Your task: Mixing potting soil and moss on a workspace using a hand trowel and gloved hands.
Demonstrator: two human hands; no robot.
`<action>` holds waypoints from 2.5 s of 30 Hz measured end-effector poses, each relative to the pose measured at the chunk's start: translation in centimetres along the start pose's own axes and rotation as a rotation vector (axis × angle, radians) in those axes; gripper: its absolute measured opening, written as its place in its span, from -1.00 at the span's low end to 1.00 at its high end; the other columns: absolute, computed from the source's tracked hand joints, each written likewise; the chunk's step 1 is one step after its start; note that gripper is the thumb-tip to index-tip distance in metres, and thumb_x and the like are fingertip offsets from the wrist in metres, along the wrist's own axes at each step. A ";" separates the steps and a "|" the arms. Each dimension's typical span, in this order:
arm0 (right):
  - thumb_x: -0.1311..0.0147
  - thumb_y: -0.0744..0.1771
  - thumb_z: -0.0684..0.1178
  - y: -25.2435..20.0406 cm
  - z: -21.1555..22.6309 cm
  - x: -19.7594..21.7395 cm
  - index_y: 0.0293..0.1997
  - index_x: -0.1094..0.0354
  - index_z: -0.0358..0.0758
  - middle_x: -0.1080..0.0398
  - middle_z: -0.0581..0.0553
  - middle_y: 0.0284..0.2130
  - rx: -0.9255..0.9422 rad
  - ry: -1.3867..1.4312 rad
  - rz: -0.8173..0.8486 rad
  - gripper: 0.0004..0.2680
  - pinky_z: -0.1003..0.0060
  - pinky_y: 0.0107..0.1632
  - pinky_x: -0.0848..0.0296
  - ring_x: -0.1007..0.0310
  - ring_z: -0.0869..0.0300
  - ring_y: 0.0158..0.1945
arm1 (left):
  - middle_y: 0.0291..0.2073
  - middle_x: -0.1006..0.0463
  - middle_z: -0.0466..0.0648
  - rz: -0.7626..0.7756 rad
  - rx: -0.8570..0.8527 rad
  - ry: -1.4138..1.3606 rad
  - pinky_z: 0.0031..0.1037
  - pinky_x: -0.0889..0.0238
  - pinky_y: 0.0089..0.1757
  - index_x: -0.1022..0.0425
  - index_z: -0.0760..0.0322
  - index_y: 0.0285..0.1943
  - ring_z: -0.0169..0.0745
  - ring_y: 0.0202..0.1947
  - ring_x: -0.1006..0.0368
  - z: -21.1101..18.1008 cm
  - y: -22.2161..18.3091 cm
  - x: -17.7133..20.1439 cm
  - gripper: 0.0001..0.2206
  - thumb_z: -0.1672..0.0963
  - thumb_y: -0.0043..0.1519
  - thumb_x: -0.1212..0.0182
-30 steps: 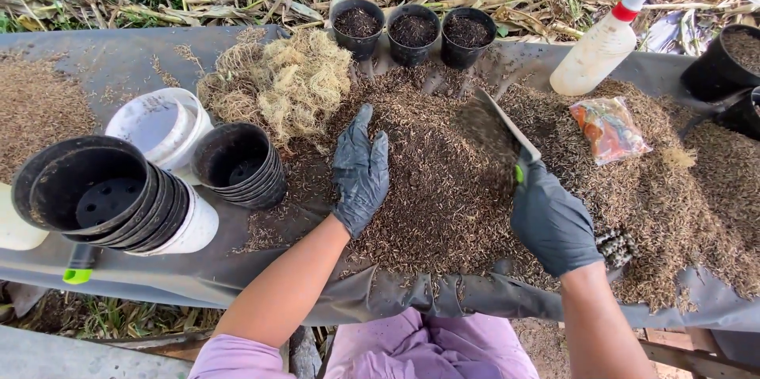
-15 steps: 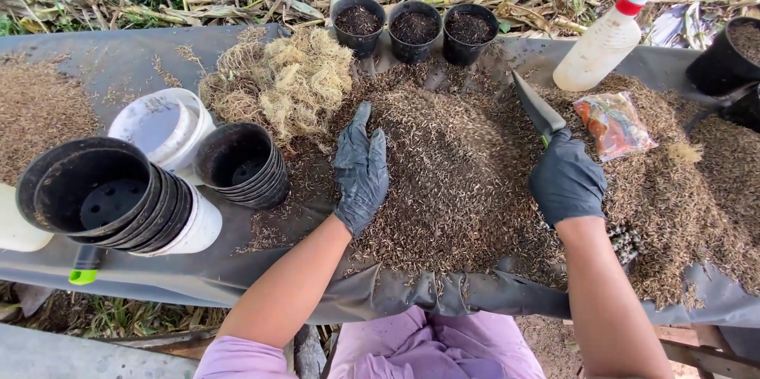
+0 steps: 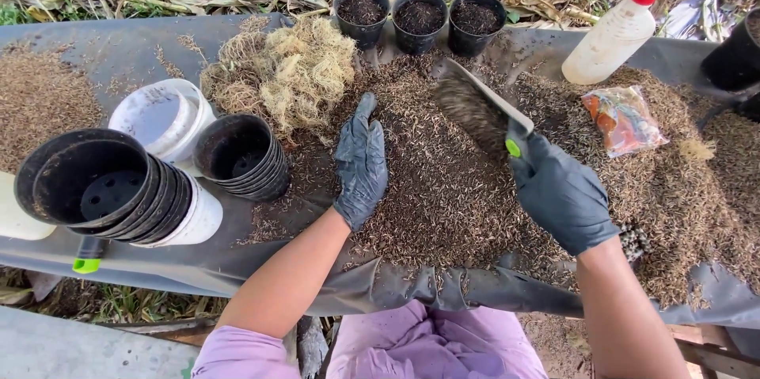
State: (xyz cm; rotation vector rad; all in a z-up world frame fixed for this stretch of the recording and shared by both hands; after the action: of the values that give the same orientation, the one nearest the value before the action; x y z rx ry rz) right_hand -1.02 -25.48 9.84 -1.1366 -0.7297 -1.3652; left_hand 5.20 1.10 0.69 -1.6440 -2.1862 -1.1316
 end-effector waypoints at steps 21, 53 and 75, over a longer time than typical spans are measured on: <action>-0.06 0.22 -0.16 -3.4 -12.7 -3.6 0.03 -0.42 -0.11 -0.50 -0.15 -0.15 0.857 -0.039 -0.233 -0.71 0.01 -0.09 -0.43 -0.51 -0.08 -0.13 | 0.23 -0.49 0.12 0.082 0.010 -0.461 -0.18 -0.24 0.28 -0.41 0.31 0.28 0.03 0.30 -0.38 1.0 2.2 1.6 -0.55 0.02 0.46 0.36; 0.31 0.48 0.05 -2.0 -0.5 -2.7 -0.09 -0.18 -0.26 -0.31 -0.09 -0.55 0.433 0.086 -0.124 -0.79 0.18 -0.79 -0.31 -0.25 0.13 -0.73 | 0.36 -0.39 0.12 0.206 0.368 -0.723 0.04 0.49 0.39 -0.32 0.15 0.40 0.02 0.43 -0.23 0.5 2.9 2.9 -0.07 -0.35 0.11 0.63; 0.03 0.38 0.01 -5.8 6.5 -8.8 -0.09 -0.38 -0.25 -0.35 -0.06 -0.58 0.782 -0.336 -0.483 -0.83 0.09 -0.51 -0.50 -0.50 0.02 -0.54 | 0.52 -0.06 0.08 0.236 0.273 -1.391 -0.29 0.40 0.46 -0.02 0.21 0.56 -0.13 0.55 0.09 1.1 3.2 4.0 -0.51 0.06 0.45 0.03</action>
State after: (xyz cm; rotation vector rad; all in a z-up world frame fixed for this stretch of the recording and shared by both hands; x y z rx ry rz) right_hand -6.38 -15.41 5.05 -0.5667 -1.6876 -1.0914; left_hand 6.89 5.11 3.57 -2.8338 -2.3363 0.6531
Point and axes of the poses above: each hand's wrist, its own y-axis towards the middle knuckle, its own x-axis out of the back of the hand, z = x × y, the point moved 5 cm from there along y, towards the middle knuckle
